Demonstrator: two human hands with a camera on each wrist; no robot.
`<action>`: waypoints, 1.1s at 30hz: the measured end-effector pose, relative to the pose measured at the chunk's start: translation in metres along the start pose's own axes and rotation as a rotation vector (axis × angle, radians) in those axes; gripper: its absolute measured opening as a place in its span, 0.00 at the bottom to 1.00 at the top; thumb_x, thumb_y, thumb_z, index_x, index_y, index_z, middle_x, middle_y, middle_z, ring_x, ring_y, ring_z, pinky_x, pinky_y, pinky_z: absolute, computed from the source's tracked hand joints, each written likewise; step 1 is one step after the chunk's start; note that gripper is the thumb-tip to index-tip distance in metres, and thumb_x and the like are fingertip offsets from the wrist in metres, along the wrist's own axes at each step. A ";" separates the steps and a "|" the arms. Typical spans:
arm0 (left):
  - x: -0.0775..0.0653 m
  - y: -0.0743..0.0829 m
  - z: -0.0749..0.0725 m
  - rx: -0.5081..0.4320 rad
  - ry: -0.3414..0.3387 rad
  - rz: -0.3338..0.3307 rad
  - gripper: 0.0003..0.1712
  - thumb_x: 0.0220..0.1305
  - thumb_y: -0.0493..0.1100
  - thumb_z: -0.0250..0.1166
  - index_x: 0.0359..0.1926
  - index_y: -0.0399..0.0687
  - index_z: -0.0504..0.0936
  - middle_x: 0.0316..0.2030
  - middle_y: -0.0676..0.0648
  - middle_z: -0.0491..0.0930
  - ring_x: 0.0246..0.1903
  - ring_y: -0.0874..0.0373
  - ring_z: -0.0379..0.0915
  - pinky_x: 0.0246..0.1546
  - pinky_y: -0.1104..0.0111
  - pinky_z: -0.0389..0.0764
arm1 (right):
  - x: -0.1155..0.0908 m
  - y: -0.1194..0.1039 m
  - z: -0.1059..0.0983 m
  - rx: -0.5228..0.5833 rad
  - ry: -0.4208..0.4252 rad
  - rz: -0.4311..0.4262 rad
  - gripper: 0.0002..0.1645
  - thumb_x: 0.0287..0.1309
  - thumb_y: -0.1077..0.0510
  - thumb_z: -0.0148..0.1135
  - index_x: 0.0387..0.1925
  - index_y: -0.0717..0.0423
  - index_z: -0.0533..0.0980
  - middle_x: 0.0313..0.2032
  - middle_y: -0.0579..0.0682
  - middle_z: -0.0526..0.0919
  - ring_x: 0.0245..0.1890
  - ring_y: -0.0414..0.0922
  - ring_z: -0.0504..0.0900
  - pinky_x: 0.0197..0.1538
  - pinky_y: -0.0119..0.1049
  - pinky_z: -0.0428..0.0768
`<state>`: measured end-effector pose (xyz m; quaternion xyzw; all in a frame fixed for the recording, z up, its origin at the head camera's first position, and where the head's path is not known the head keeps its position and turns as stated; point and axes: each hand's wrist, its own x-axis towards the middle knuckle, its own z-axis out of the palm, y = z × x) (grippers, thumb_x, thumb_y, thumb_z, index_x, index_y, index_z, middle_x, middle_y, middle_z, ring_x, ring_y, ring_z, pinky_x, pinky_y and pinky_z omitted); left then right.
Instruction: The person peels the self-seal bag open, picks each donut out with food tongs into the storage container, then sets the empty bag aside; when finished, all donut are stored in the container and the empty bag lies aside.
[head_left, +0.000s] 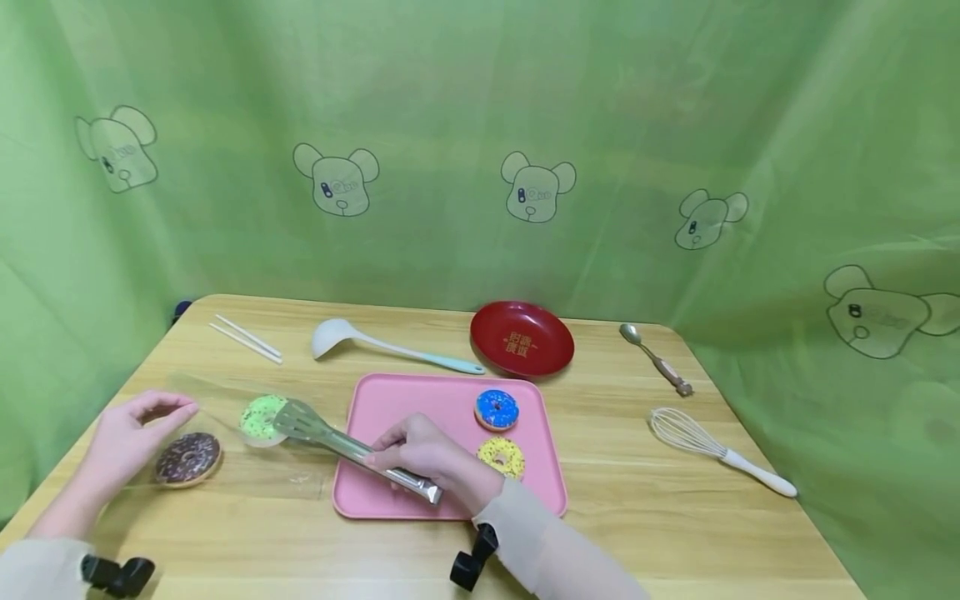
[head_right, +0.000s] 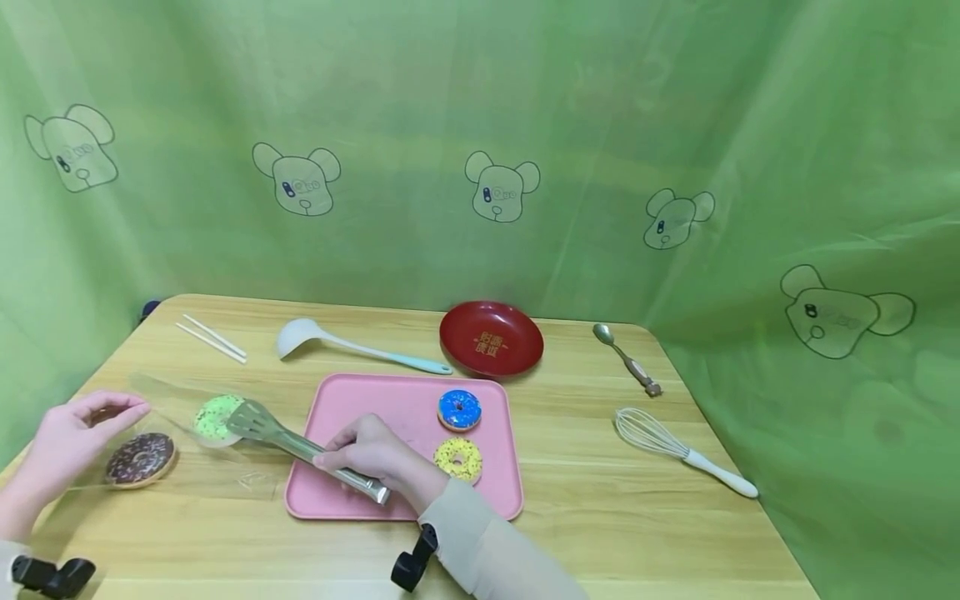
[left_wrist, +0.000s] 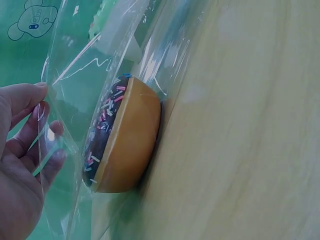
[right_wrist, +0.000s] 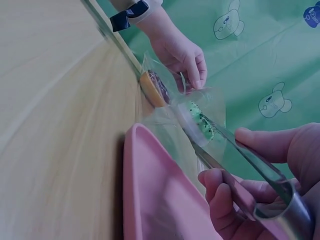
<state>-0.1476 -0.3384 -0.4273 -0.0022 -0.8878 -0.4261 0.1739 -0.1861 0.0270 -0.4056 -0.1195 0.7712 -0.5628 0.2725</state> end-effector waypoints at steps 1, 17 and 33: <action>0.000 0.000 0.000 0.000 0.000 0.002 0.16 0.60 0.46 0.65 0.42 0.38 0.79 0.32 0.69 0.77 0.35 0.81 0.67 0.34 0.86 0.67 | -0.003 0.000 -0.002 -0.001 0.002 0.001 0.07 0.47 0.63 0.69 0.31 0.62 0.82 0.24 0.53 0.80 0.15 0.42 0.75 0.17 0.30 0.74; -0.002 -0.001 0.001 0.002 -0.005 0.010 0.16 0.60 0.45 0.65 0.43 0.38 0.79 0.33 0.66 0.78 0.35 0.80 0.68 0.35 0.85 0.68 | -0.048 0.017 -0.050 -0.043 0.034 0.048 0.14 0.47 0.55 0.70 0.37 0.56 0.81 0.34 0.53 0.80 0.28 0.47 0.79 0.29 0.37 0.81; -0.004 -0.001 0.001 0.002 -0.006 -0.010 0.15 0.60 0.47 0.65 0.42 0.41 0.79 0.33 0.69 0.77 0.36 0.81 0.67 0.34 0.86 0.67 | -0.085 0.036 -0.110 -0.159 0.106 -0.048 0.16 0.50 0.59 0.68 0.40 0.64 0.79 0.30 0.53 0.81 0.27 0.46 0.78 0.30 0.37 0.80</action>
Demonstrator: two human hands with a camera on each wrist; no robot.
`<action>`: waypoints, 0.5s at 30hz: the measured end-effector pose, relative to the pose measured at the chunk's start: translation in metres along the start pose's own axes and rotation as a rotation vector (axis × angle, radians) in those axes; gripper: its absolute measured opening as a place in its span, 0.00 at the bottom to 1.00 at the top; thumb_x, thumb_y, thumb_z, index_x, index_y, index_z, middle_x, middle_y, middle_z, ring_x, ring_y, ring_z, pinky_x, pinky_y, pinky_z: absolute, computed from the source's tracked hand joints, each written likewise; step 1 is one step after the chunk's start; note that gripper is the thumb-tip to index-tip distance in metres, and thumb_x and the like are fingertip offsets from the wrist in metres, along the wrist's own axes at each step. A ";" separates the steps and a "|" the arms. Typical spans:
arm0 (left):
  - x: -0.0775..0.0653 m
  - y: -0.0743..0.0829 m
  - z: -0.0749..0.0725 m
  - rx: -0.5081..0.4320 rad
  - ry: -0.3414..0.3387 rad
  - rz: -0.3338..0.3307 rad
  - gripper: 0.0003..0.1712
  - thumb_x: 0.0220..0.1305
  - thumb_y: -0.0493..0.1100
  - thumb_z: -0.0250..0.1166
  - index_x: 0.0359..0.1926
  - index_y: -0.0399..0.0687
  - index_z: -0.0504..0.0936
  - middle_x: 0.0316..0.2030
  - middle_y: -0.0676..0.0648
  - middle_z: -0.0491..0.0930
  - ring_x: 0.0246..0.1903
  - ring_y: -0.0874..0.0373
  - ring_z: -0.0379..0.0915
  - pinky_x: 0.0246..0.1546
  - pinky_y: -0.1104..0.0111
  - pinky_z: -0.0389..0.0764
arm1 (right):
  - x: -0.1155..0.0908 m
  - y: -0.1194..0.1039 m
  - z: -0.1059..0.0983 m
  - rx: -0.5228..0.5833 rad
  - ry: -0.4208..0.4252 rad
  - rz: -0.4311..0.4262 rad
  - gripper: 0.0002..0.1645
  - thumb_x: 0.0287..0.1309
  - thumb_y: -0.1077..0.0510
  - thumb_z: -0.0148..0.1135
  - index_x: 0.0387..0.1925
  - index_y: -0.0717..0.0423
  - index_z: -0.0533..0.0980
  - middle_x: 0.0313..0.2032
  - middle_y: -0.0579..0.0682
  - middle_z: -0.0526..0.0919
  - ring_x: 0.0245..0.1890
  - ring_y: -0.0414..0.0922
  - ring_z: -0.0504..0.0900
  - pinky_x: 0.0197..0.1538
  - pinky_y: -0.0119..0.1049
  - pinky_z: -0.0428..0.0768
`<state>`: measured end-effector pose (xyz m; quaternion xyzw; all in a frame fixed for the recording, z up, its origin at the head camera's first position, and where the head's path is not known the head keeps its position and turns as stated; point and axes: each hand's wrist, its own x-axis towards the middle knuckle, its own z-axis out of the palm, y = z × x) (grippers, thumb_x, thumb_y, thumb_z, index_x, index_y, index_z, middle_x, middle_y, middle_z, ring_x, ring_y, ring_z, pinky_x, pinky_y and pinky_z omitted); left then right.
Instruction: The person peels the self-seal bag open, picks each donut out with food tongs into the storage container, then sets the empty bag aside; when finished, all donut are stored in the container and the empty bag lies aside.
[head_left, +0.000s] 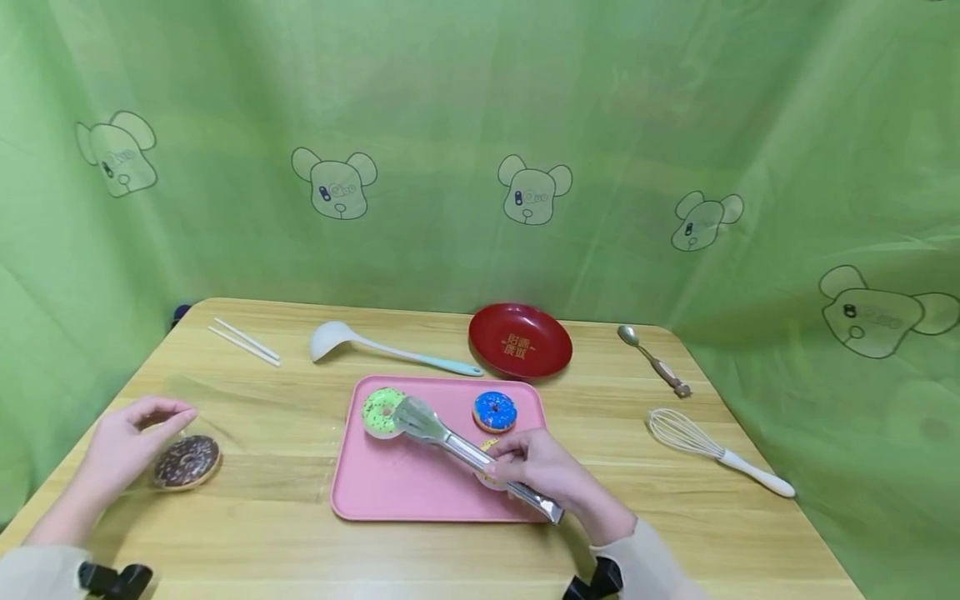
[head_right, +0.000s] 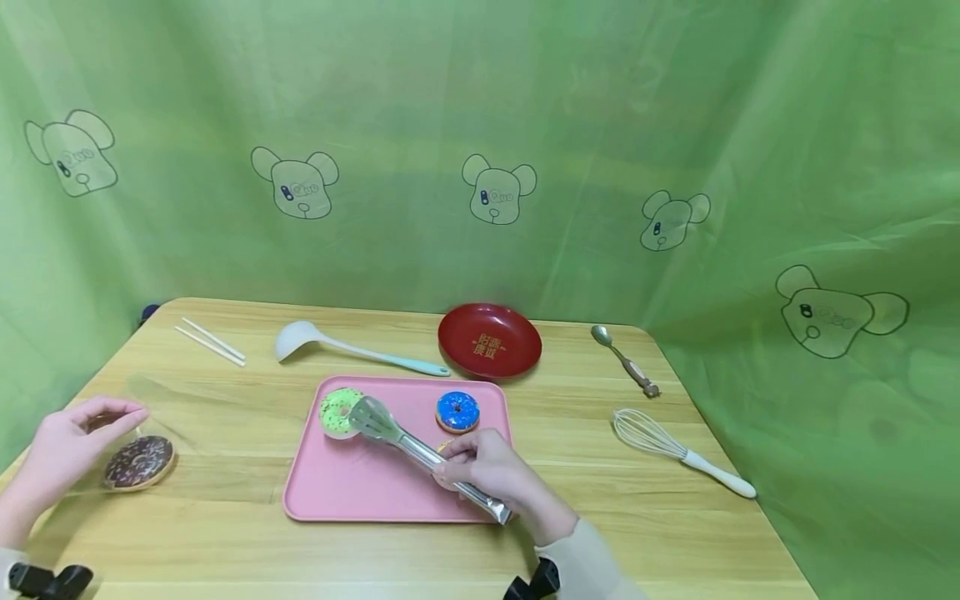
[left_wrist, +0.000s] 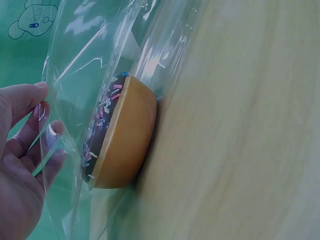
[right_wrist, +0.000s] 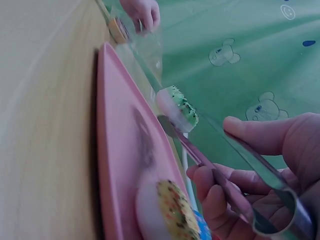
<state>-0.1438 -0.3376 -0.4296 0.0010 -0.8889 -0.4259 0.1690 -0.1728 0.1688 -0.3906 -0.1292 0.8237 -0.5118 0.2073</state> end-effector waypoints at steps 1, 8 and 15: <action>0.000 0.000 -0.001 0.000 0.000 -0.003 0.16 0.60 0.47 0.65 0.42 0.40 0.79 0.33 0.69 0.77 0.36 0.81 0.66 0.34 0.86 0.67 | 0.000 -0.001 -0.003 -0.023 0.012 0.001 0.16 0.50 0.59 0.68 0.40 0.64 0.79 0.31 0.53 0.80 0.28 0.46 0.78 0.31 0.37 0.80; -0.001 0.001 -0.004 0.007 0.014 0.002 0.16 0.59 0.46 0.65 0.42 0.38 0.79 0.33 0.69 0.77 0.36 0.81 0.66 0.34 0.85 0.66 | 0.003 -0.005 -0.009 -0.149 0.105 0.003 0.15 0.49 0.60 0.68 0.39 0.63 0.79 0.29 0.51 0.78 0.32 0.44 0.73 0.34 0.35 0.75; -0.004 0.002 -0.005 0.010 0.029 0.014 0.16 0.59 0.46 0.66 0.42 0.38 0.79 0.32 0.69 0.77 0.36 0.82 0.66 0.35 0.85 0.66 | 0.008 -0.002 -0.008 -0.192 0.142 0.037 0.15 0.50 0.58 0.69 0.39 0.62 0.80 0.28 0.50 0.78 0.30 0.45 0.74 0.32 0.34 0.76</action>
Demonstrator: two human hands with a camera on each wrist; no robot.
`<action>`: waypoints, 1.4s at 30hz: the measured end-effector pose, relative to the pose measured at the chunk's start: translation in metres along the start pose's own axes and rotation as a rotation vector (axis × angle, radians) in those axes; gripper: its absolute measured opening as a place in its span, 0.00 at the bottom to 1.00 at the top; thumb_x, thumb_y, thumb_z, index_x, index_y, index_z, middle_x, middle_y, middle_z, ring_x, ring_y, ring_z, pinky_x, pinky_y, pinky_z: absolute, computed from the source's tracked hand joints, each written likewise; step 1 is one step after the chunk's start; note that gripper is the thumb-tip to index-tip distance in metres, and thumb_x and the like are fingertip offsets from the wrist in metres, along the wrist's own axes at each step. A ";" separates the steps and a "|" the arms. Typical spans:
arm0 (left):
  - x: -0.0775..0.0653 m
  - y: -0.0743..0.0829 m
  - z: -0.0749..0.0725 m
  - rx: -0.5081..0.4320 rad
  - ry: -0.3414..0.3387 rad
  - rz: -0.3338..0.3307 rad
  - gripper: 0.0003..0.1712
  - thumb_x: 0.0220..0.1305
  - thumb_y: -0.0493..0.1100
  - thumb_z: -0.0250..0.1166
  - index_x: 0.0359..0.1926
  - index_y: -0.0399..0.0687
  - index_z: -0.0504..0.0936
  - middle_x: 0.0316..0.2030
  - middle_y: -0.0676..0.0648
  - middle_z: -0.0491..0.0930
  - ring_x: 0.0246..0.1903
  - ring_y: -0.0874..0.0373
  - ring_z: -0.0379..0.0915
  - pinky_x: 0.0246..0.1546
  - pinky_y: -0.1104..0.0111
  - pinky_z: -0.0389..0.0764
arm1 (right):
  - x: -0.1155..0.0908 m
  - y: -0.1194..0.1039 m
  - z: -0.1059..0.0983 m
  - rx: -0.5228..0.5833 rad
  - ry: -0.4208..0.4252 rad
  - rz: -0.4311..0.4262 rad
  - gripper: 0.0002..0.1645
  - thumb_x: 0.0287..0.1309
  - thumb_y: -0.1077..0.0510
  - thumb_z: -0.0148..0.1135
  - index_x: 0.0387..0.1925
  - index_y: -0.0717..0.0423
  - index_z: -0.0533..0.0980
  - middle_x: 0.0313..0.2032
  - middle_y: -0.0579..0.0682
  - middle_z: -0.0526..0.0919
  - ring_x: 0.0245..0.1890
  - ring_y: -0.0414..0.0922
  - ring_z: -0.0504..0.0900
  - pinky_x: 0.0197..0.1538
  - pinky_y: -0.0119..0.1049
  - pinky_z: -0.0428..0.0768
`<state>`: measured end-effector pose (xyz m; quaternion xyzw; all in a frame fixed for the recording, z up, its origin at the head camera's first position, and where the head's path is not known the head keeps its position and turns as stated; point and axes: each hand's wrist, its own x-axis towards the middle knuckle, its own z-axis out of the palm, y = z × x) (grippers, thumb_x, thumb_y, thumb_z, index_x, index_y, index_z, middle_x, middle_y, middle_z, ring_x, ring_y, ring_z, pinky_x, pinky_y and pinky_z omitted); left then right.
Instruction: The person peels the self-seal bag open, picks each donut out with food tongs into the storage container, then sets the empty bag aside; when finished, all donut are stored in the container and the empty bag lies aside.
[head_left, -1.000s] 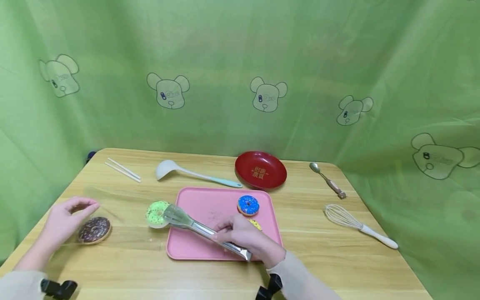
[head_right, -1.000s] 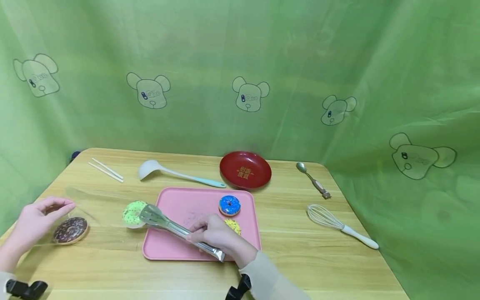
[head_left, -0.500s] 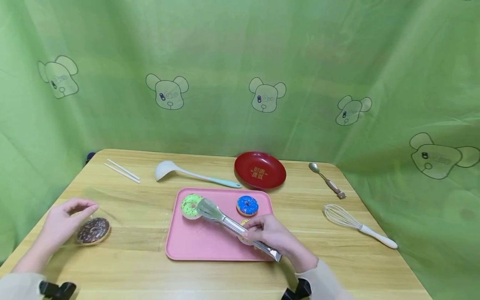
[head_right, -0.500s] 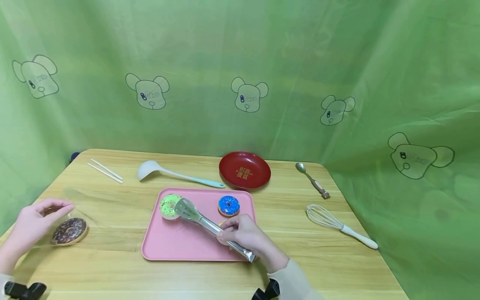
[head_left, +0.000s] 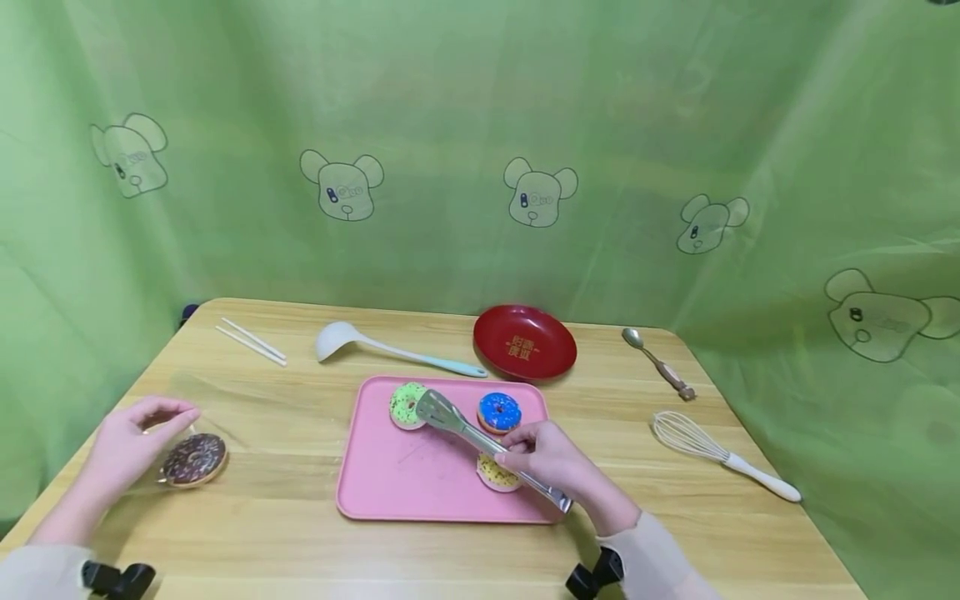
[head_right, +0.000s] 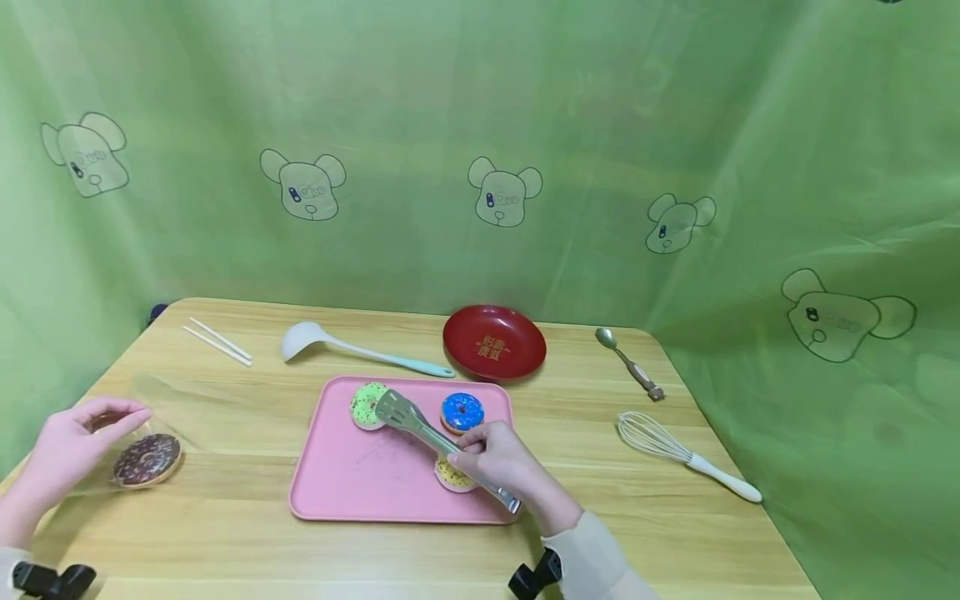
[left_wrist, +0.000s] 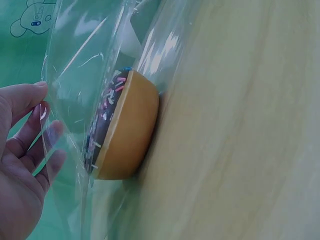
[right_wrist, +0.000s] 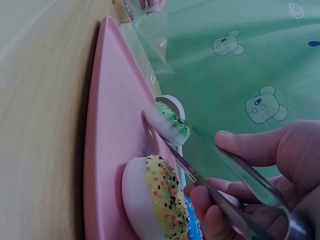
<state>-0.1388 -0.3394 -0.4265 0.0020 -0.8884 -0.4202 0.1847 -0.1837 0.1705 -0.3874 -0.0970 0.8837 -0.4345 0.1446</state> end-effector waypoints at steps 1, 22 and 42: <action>0.000 0.000 0.000 0.000 0.002 0.003 0.16 0.59 0.46 0.66 0.42 0.39 0.80 0.32 0.70 0.77 0.36 0.82 0.66 0.35 0.85 0.66 | 0.000 0.000 0.000 -0.004 0.001 0.002 0.15 0.50 0.58 0.69 0.39 0.62 0.80 0.28 0.50 0.78 0.30 0.44 0.74 0.31 0.34 0.76; 0.002 -0.002 -0.001 0.024 0.005 -0.013 0.17 0.59 0.47 0.65 0.42 0.38 0.79 0.32 0.71 0.75 0.35 0.82 0.65 0.35 0.81 0.66 | -0.015 -0.014 -0.022 0.016 0.057 -0.002 0.17 0.52 0.59 0.66 0.42 0.65 0.78 0.30 0.51 0.79 0.31 0.45 0.75 0.33 0.35 0.77; 0.001 -0.002 0.000 0.012 0.011 0.001 0.16 0.60 0.47 0.65 0.42 0.38 0.79 0.33 0.69 0.76 0.36 0.81 0.66 0.35 0.83 0.66 | 0.013 -0.051 0.066 0.048 -0.164 -0.131 0.13 0.49 0.57 0.70 0.40 0.54 0.81 0.28 0.46 0.79 0.29 0.43 0.73 0.31 0.32 0.72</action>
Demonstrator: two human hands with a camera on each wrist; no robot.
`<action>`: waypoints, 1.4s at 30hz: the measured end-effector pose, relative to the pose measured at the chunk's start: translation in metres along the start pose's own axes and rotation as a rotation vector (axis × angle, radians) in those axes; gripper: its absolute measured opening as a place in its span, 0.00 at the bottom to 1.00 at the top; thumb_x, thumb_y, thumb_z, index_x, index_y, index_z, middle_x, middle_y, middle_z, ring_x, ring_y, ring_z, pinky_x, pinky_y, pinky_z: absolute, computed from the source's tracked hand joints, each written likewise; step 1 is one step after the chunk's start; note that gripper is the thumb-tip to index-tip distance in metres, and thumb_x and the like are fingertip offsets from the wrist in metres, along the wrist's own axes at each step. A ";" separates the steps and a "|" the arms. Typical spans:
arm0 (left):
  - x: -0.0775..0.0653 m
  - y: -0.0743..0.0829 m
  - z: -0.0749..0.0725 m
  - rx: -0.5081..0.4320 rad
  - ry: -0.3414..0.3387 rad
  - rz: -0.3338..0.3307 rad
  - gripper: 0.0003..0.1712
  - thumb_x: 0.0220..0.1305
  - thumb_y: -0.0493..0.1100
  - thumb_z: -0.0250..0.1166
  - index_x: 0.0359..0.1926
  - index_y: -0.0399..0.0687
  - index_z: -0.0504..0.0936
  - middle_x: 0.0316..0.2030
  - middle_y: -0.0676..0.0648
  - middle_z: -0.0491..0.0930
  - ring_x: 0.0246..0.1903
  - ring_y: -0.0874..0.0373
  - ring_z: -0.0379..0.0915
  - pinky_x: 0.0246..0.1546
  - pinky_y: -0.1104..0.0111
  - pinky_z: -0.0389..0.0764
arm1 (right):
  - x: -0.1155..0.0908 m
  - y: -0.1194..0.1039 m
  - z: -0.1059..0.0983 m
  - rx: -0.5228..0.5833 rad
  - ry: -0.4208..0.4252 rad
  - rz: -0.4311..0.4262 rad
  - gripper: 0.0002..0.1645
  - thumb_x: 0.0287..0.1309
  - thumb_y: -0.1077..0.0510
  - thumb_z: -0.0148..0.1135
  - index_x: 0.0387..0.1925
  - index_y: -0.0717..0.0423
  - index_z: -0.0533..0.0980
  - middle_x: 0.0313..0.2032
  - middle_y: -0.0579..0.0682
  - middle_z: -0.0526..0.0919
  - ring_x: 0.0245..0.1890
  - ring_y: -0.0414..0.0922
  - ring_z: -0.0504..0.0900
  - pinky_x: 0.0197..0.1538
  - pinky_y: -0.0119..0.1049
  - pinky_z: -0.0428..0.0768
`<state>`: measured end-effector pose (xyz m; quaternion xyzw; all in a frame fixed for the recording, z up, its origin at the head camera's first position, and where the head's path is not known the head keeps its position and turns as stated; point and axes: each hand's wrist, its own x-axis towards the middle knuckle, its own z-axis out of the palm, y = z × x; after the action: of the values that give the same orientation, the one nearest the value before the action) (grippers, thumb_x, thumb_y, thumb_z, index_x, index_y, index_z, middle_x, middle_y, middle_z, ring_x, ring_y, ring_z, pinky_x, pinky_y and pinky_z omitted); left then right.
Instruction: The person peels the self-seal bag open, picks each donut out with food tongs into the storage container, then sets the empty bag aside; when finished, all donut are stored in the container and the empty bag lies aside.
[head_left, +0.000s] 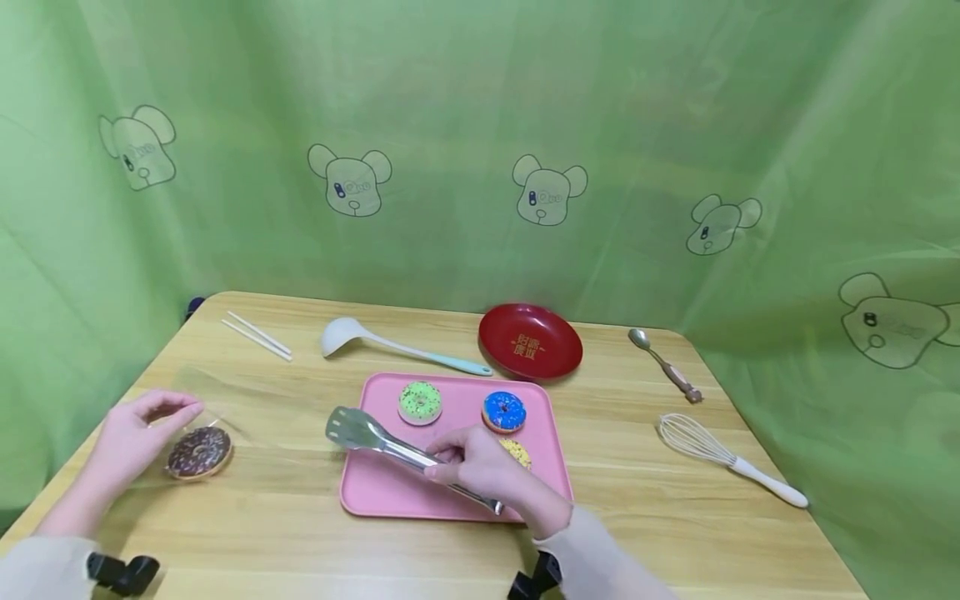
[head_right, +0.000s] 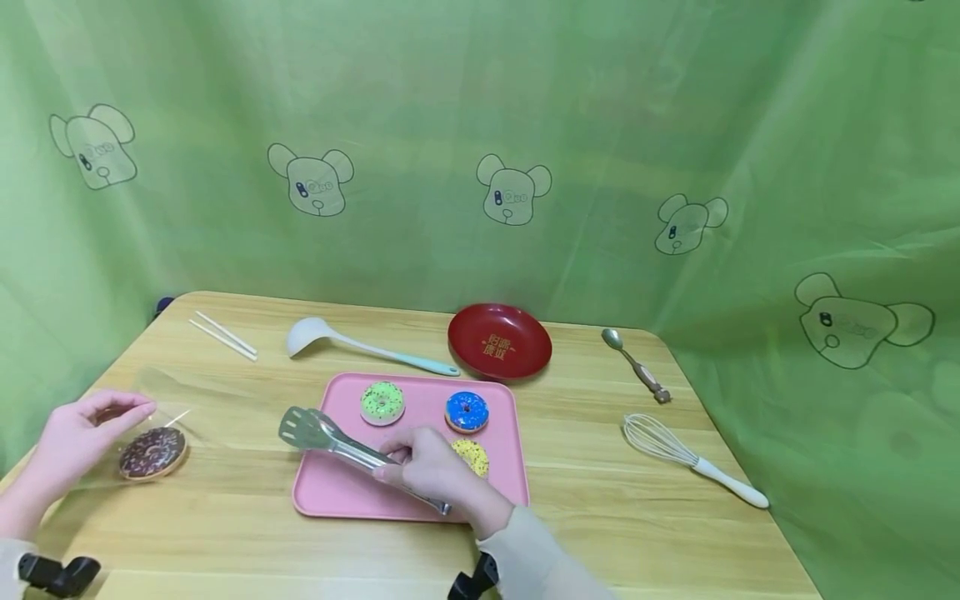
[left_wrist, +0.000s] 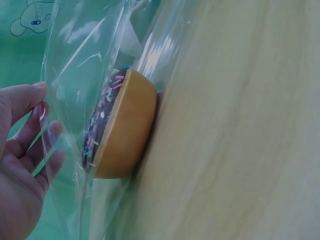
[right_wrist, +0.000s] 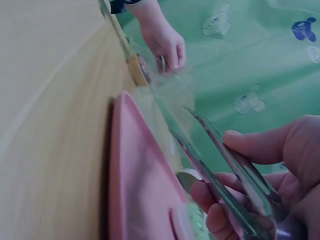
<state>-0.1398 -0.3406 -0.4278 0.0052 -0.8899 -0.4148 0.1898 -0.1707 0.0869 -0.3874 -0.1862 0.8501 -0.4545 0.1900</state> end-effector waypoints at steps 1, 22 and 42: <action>0.000 0.000 0.000 -0.002 0.000 0.002 0.16 0.60 0.47 0.65 0.42 0.38 0.79 0.33 0.69 0.76 0.36 0.81 0.66 0.35 0.83 0.67 | 0.003 -0.001 0.005 0.007 0.003 0.000 0.13 0.49 0.57 0.70 0.39 0.54 0.82 0.27 0.47 0.79 0.29 0.43 0.73 0.31 0.32 0.71; -0.001 -0.001 -0.002 -0.019 0.002 0.022 0.14 0.60 0.44 0.65 0.40 0.37 0.79 0.32 0.71 0.76 0.35 0.81 0.67 0.35 0.87 0.67 | 0.065 -0.030 0.071 0.010 -0.064 0.036 0.10 0.46 0.56 0.71 0.32 0.55 0.82 0.26 0.43 0.79 0.26 0.38 0.73 0.30 0.30 0.72; 0.001 -0.005 0.000 0.009 0.026 0.007 0.16 0.58 0.46 0.66 0.41 0.38 0.81 0.32 0.71 0.76 0.33 0.81 0.68 0.34 0.85 0.67 | 0.089 -0.047 0.097 0.053 -0.109 0.068 0.10 0.41 0.58 0.74 0.29 0.55 0.83 0.27 0.42 0.81 0.32 0.37 0.74 0.39 0.29 0.73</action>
<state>-0.1412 -0.3441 -0.4313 0.0083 -0.8892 -0.4100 0.2031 -0.1927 -0.0492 -0.4110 -0.1764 0.8321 -0.4593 0.2560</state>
